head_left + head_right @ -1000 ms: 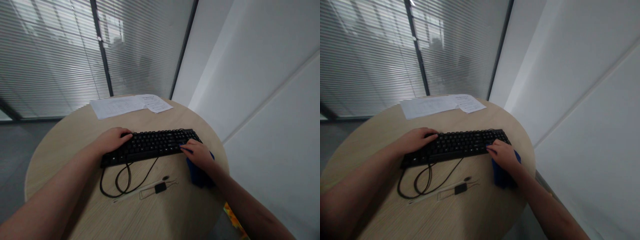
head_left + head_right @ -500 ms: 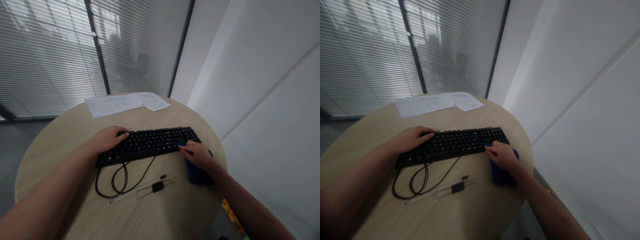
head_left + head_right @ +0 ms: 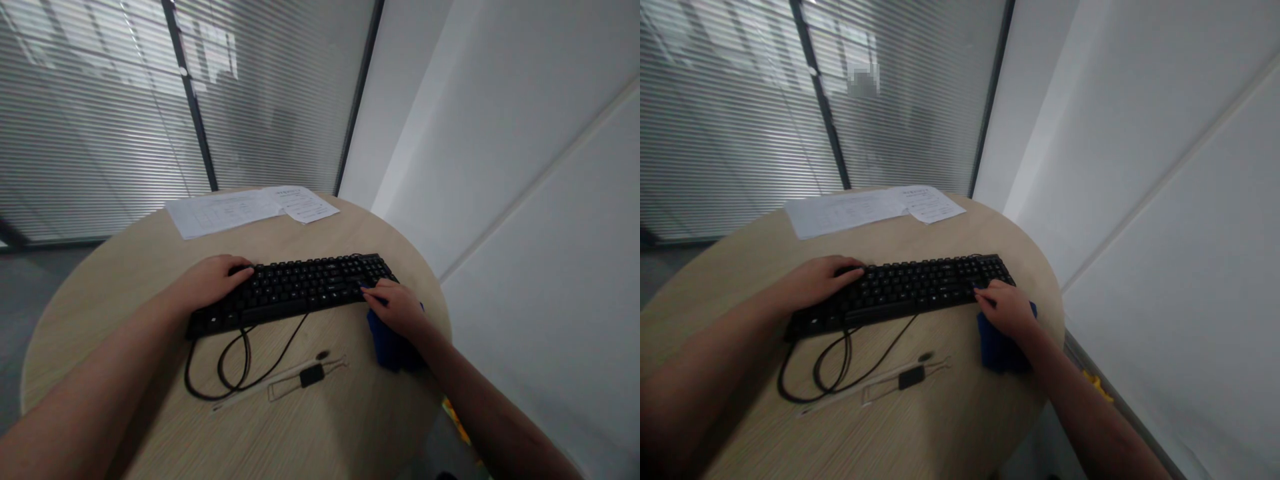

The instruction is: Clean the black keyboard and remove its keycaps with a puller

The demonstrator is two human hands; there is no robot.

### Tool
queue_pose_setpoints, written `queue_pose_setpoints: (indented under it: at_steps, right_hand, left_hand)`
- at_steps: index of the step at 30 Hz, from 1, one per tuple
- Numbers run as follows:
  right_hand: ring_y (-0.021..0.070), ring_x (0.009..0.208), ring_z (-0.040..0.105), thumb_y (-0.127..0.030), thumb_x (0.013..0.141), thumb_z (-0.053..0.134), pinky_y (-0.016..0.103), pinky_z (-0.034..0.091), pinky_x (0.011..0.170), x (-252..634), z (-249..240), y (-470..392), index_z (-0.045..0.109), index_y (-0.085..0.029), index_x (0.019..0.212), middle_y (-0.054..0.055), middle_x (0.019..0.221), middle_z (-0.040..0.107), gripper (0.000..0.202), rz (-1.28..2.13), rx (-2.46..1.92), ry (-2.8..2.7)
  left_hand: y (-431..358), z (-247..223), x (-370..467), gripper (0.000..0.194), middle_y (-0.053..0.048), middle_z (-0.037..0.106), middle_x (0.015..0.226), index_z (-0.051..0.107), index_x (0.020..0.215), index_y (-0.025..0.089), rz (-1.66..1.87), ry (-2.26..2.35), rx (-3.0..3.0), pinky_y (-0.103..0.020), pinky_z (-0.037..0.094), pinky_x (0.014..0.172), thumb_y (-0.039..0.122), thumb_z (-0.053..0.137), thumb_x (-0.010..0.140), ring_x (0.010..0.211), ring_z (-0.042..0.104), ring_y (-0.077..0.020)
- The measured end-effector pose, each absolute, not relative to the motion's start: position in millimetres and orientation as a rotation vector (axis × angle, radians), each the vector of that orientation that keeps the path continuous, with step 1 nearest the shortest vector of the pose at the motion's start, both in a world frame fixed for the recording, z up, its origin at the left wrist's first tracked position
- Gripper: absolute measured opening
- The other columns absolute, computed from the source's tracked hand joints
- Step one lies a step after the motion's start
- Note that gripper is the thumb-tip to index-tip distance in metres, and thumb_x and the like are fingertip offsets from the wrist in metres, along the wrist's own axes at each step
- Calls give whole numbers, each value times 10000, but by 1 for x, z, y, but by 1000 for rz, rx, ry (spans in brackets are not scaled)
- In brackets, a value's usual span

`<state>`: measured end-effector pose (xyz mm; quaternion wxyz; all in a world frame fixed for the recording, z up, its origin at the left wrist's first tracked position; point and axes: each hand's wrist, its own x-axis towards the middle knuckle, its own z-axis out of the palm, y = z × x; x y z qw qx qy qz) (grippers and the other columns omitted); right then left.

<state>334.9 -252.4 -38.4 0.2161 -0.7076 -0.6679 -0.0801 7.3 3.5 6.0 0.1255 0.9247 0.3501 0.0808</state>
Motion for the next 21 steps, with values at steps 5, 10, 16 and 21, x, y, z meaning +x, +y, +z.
queue_pose_setpoints:
  at_steps: [5,10,16,21]
  right_hand:
    - [196,805,670,-277,963,560,312,491,728,335,-37,-252,796,-207,1099,73,867,726,282,-205,-1950,-1879]
    - [196,760,666,-275,948,576,311,484,704,338,-33,-252,818,-200,967,71,806,720,253,-249,-1967,-1787]
    - [206,792,678,-272,952,570,315,489,712,343,-33,-253,812,-219,1026,70,852,736,258,-211,-2067,-1766]
    - [197,820,675,-296,984,547,312,493,758,345,-34,-253,784,-224,1142,69,880,737,294,-150,-2043,-1885]
  left_hand:
    - [3,8,8,604,-115,743,1197,734,1192,179,225,1036,2698,-425,496,1017,570,376,901,1111,674,-314]
    - [5,7,7,594,-115,742,1203,735,1194,186,245,1025,2681,-431,497,1023,567,386,902,1107,676,-314]
    - [5,7,6,597,-115,743,1201,738,1195,198,261,1012,2662,-448,491,1035,589,396,901,1113,673,-321]
    - [3,10,6,599,-119,746,1193,752,1169,203,270,1040,2661,-456,498,1034,596,398,886,1108,678,-331]
